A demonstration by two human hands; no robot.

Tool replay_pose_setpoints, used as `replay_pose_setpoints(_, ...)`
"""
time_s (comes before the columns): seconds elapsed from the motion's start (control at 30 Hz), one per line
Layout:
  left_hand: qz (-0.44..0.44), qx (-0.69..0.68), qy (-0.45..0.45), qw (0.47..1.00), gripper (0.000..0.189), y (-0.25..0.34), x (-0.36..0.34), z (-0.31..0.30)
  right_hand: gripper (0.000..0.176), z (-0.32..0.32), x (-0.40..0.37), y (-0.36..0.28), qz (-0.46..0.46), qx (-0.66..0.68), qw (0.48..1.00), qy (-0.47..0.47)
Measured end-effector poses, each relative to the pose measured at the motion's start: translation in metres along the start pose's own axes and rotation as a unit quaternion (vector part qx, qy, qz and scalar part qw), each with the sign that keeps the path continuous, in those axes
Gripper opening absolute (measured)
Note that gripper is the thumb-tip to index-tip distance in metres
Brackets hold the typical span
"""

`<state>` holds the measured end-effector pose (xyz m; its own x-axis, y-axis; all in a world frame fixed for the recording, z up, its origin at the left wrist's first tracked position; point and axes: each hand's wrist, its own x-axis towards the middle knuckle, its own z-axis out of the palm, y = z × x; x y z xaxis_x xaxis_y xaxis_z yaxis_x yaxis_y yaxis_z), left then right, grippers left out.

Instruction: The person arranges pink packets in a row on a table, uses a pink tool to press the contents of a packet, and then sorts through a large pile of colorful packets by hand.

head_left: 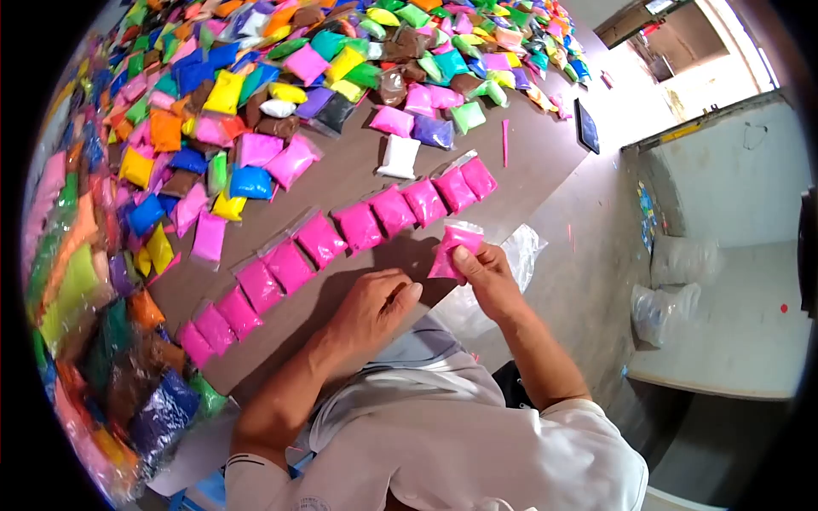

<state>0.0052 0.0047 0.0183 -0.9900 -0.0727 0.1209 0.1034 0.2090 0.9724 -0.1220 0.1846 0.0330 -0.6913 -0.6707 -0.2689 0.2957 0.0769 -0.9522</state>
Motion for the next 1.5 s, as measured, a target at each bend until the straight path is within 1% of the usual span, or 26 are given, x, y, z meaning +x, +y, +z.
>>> replay_pose_setpoints(0.03, -0.011, -0.015, -0.005, 1.0, 0.035, 0.002, 0.0, -0.002, 0.028, 0.007, -0.003, -0.001, 0.011, -0.005, 1.0, -0.012)
replay_pose_setpoints(0.07, -0.017, 0.027, -0.031, 0.999, 0.038, -0.001, 0.0, -0.006, 0.026, 0.009, -0.005, 0.002, 0.032, 0.019, 0.999, -0.029)
replay_pose_setpoints(0.17, -0.011, 0.007, -0.017, 1.0, 0.04, -0.004, -0.001, -0.002, 0.024, 0.024, -0.011, 0.007, 0.029, 0.021, 0.998, -0.049)
replay_pose_setpoints(0.2, -0.015, 0.003, -0.015, 1.0, 0.04, -0.001, -0.001, -0.002, 0.024, 0.022, -0.013, 0.008, 0.042, 0.019, 0.997, -0.067)
replay_pose_setpoints(0.3, -0.022, -0.02, -0.009, 1.0, 0.04, 0.006, 0.0, -0.001, 0.026, 0.028, -0.014, 0.013, 0.025, 0.044, 0.997, -0.059)
replay_pose_setpoints(0.37, -0.017, -0.048, -0.004, 0.999, 0.039, 0.002, 0.001, 0.0, 0.027, 0.026, -0.014, 0.014, 0.036, 0.044, 0.997, -0.05)
replay_pose_setpoints(0.43, -0.003, -0.018, -0.011, 1.0, 0.037, -0.008, 0.001, 0.002, 0.027, 0.026, -0.012, 0.011, 0.05, 0.044, 0.997, -0.04)
replay_pose_setpoints(0.47, 0.002, -0.003, -0.014, 1.0, 0.037, -0.011, 0.0, 0.002, 0.028, 0.028, -0.012, 0.012, 0.016, 0.013, 0.999, -0.027)
replay_pose_setpoints(0.57, -0.037, 0.015, -0.046, 0.998, 0.035, -0.006, -0.002, -0.002, 0.031, 0.035, -0.01, 0.012, 0.002, -0.001, 1.0, -0.012)
replay_pose_setpoints(0.7, -0.025, -0.033, -0.037, 0.998, 0.034, -0.005, -0.001, -0.003, 0.029, 0.034, -0.012, 0.011, -0.004, -0.027, 0.998, -0.055)
replay_pose_setpoints(0.73, -0.006, -0.02, -0.024, 0.999, 0.033, -0.008, 0.0, 0.001, 0.028, 0.03, -0.012, 0.011, -0.018, -0.029, 0.996, -0.083)
replay_pose_setpoints(0.8, 0.036, 0.0, 0.0, 0.999, 0.031, -0.018, 0.0, 0.011, 0.028, 0.018, -0.012, 0.006, -0.033, -0.073, 0.995, -0.064)
replay_pose_setpoints(0.83, 0.043, 0.018, -0.001, 0.999, 0.031, -0.019, -0.001, 0.012, 0.028, 0.012, -0.013, 0.004, -0.039, -0.093, 0.993, -0.055)
replay_pose_setpoints(0.87, 0.051, 0.036, 0.0, 0.998, 0.031, -0.02, 0.0, 0.01, 0.029, -0.001, -0.008, 0.0, -0.06, -0.114, 0.992, -0.007)
replay_pose_setpoints(0.9, 0.058, 0.056, 0.002, 0.997, 0.031, -0.022, 0.0, 0.009, 0.031, -0.019, 0.001, -0.003, -0.057, -0.108, 0.992, 0.042)
replay_pose_setpoints(0.93, 0.059, 0.06, 0.004, 0.996, 0.032, -0.023, -0.001, 0.009, 0.034, -0.033, 0.01, -0.016, -0.086, -0.117, 0.987, 0.071)
replay_pose_setpoints(0.97, 0.06, 0.063, 0.006, 0.996, 0.032, -0.024, -0.001, 0.009, 0.036, -0.045, 0.021, -0.027, -0.118, -0.153, 0.973, 0.128)
replay_pose_setpoints(1.0, 0.063, 0.068, 0.009, 0.996, 0.033, -0.024, -0.001, 0.009, 0.037, -0.073, 0.036, -0.026, -0.147, -0.171, 0.965, 0.133)
replay_pose_setpoints(1.03, 0.065, 0.072, 0.013, 0.995, 0.033, -0.025, 0.0, 0.009, 0.035, -0.078, 0.044, -0.041, -0.158, -0.164, 0.965, 0.127)
replay_pose_setpoints(1.1, 0.065, 0.069, 0.015, 0.995, 0.033, -0.024, 0.0, 0.009, 0.032, -0.111, 0.066, -0.043, -0.156, -0.204, 0.96, 0.116)
replay_pose_setpoints(1.17, 0.055, 0.066, 0.012, 0.996, 0.033, -0.023, 0.001, 0.008, 0.03, -0.133, 0.086, -0.051, -0.12, -0.261, 0.953, 0.097)
replay_pose_setpoints(1.27, 0.032, 0.063, 0.007, 0.997, 0.032, -0.019, 0.0, 0.006, 0.029, -0.135, 0.112, -0.058, -0.078, -0.253, 0.962, 0.063)
replay_pose_setpoints(1.37, 0.031, 0.063, 0.01, 0.997, 0.031, -0.019, 0.0, 0.006, 0.024, -0.139, 0.129, -0.054, -0.059, -0.31, 0.948, 0.047)
replay_pose_setpoints(1.47, 0.035, 0.066, 0.011, 0.997, 0.03, -0.019, -0.001, 0.005, 0.024, -0.136, 0.127, -0.047, -0.07, -0.328, 0.941, 0.04)
replay_pose_setpoints(1.5, 0.036, 0.064, 0.013, 0.997, 0.029, -0.018, 0.0, 0.005, 0.024, -0.136, 0.128, -0.044, -0.07, -0.359, 0.93, 0.038)
